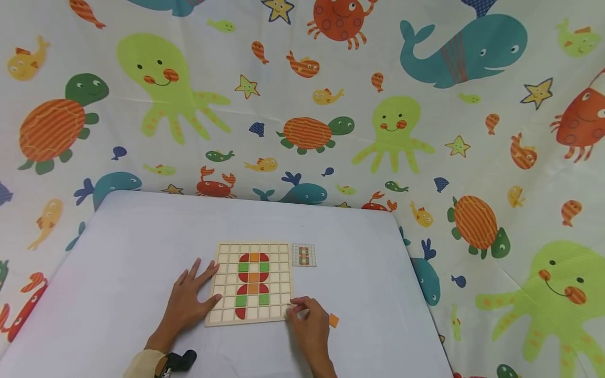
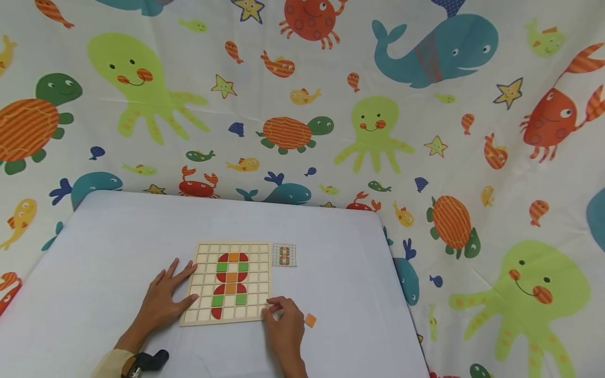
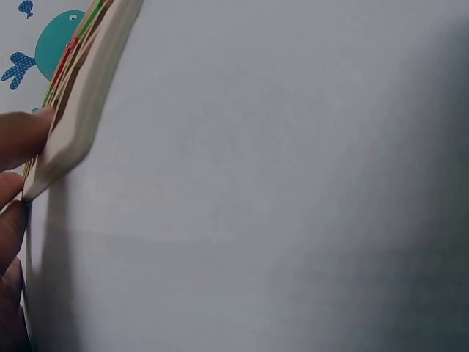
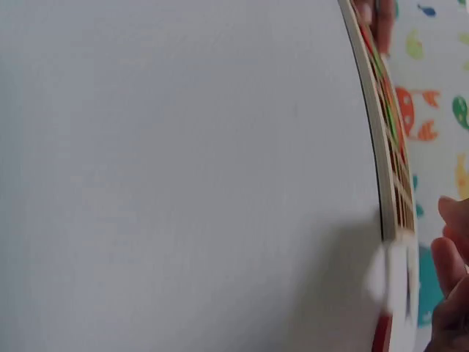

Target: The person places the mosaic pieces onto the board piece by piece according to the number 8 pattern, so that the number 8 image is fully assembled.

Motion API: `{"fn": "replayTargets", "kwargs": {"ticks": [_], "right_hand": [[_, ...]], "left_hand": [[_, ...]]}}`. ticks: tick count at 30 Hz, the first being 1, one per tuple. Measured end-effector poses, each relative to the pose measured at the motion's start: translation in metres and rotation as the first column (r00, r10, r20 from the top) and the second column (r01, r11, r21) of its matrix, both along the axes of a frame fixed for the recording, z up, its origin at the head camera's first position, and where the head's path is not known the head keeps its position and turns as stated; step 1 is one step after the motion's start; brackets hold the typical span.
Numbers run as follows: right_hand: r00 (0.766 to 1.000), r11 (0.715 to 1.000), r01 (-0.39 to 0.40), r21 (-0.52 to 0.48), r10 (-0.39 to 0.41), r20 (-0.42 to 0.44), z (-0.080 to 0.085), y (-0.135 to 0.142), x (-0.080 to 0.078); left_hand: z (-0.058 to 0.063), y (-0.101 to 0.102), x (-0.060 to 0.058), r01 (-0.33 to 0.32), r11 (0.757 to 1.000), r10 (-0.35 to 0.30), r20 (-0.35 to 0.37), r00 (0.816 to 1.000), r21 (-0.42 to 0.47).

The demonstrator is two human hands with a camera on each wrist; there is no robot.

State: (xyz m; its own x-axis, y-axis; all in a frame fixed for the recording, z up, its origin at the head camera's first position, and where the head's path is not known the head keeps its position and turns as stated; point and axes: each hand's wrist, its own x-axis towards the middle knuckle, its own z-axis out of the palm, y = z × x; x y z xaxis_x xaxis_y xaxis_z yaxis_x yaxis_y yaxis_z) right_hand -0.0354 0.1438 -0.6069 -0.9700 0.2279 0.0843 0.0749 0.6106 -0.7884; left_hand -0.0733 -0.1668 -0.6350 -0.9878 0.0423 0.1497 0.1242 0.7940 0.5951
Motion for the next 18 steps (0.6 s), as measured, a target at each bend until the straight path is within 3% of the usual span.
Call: {"fn": "replayTargets", "kwargs": {"ticks": [4,10,18], "right_hand": [[0.996,0.995,0.093,0.037,-0.093,0.005,0.001,0.03,0.004],[0.974,0.973,0.199,0.117,-0.21,0.086,0.002,0.067,0.012],[0.931,0.935,0.278,0.22,-0.319,0.177,-0.007,0.09,0.021]], "left_hand": [[0.001,0.0,0.0,0.003,1.0,-0.003,-0.006,1.0,0.002],[0.0,-0.001,-0.001,0.0,1.0,0.0,-0.009,1.0,-0.006],[-0.002,-0.001,-0.001,0.001,1.0,-0.001,-0.004,1.0,-0.008]]}}
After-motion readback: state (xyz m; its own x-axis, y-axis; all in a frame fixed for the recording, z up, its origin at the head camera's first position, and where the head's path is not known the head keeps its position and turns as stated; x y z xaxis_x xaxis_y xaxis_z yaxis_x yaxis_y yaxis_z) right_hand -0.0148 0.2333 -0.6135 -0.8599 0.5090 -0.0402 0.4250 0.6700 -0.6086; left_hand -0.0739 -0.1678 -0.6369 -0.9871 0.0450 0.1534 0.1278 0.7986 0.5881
